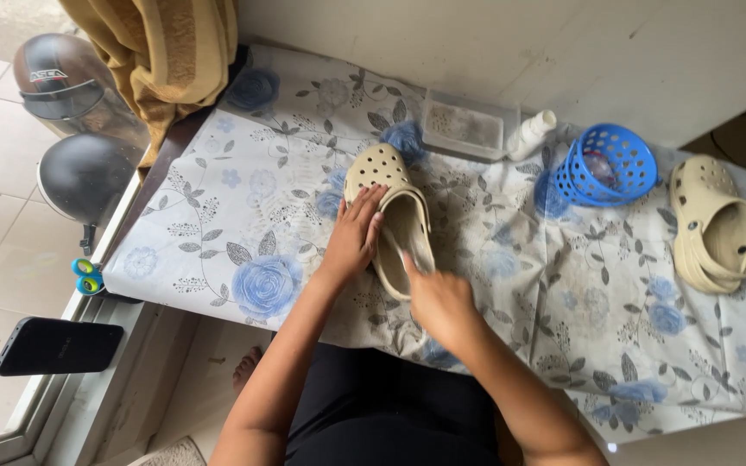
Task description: The person scrubs the inside of a beige clog with a toothbrush and then wipes the exterior with a blue cloth. The person repeats the scrubbing and wiping process on the same shoe.
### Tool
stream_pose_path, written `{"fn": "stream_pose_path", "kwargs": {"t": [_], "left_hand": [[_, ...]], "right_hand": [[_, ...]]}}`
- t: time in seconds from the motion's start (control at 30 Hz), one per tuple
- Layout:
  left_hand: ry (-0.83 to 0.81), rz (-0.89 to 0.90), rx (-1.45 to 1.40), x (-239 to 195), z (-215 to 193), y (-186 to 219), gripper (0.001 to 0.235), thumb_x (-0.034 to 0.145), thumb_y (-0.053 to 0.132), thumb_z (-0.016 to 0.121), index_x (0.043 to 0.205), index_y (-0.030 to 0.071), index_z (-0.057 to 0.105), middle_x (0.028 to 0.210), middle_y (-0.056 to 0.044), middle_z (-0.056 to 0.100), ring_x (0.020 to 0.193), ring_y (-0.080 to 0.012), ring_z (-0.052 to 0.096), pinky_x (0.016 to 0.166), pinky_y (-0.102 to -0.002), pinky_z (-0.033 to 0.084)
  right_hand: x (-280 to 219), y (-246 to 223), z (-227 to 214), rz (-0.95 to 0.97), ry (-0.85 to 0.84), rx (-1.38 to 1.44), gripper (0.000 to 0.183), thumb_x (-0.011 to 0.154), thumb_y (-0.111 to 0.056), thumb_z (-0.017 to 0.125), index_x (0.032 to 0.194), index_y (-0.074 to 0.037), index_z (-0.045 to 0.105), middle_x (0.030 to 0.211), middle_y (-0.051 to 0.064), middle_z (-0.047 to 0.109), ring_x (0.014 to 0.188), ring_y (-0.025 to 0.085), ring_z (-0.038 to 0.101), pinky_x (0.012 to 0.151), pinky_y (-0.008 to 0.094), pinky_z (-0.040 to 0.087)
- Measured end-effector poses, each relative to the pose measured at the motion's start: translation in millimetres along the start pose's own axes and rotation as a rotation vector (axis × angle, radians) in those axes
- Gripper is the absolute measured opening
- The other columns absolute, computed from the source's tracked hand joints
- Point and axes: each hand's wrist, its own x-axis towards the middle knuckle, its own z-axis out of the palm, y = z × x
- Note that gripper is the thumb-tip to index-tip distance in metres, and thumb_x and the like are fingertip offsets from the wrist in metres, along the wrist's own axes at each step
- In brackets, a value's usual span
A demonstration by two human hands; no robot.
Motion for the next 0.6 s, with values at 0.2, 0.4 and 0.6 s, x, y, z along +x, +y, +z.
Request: {"fn": "stream_pose_path", "kwargs": {"t": [0.2, 0.4, 0.6], "left_hand": [[-0.002, 0.000, -0.042, 0.9, 1.2, -2.6, 0.043, 0.096, 0.026, 0.029, 0.139, 0.020, 0.032, 0.137, -0.010, 0.039, 0.128, -0.0341, 0.032, 0.102, -0.060, 0.017], [-0.034, -0.011, -0.065, 0.2, -2.0, -1.2, 0.043, 0.096, 0.028, 0.029, 0.138, 0.019, 0.033, 0.137, -0.010, 0.039, 0.128, -0.0341, 0.032, 0.102, -0.061, 0.016], [-0.016, -0.026, -0.065, -1.9, -3.5, 7.3, 0.043, 0.096, 0.027, 0.031, 0.138, 0.019, 0.034, 0.136, -0.010, 0.041, 0.127, -0.0344, 0.033, 0.103, -0.060, 0.015]], "right_hand": [[158.2, 1.5, 91.5, 0.079, 0.492, -0.066, 0.025, 0.083, -0.019, 0.046, 0.071, -0.015, 0.067, 0.058, 0.005, 0.062, 0.062, 0.024, 0.066, 0.054, 0.035, 0.052], [64.9, 11.3, 41.9, -0.173, 0.046, 0.080, 0.025, 0.081, -0.014, 0.043, 0.094, -0.007, 0.062, 0.070, 0.018, 0.065, 0.073, 0.036, 0.067, 0.062, 0.048, 0.052], [-15.8, 6.7, 9.3, -0.013, -0.033, -0.022, 0.045, 0.087, -0.015, 0.040, 0.132, -0.015, 0.040, 0.074, 0.019, 0.065, 0.076, 0.036, 0.066, 0.064, 0.047, 0.053]]}}
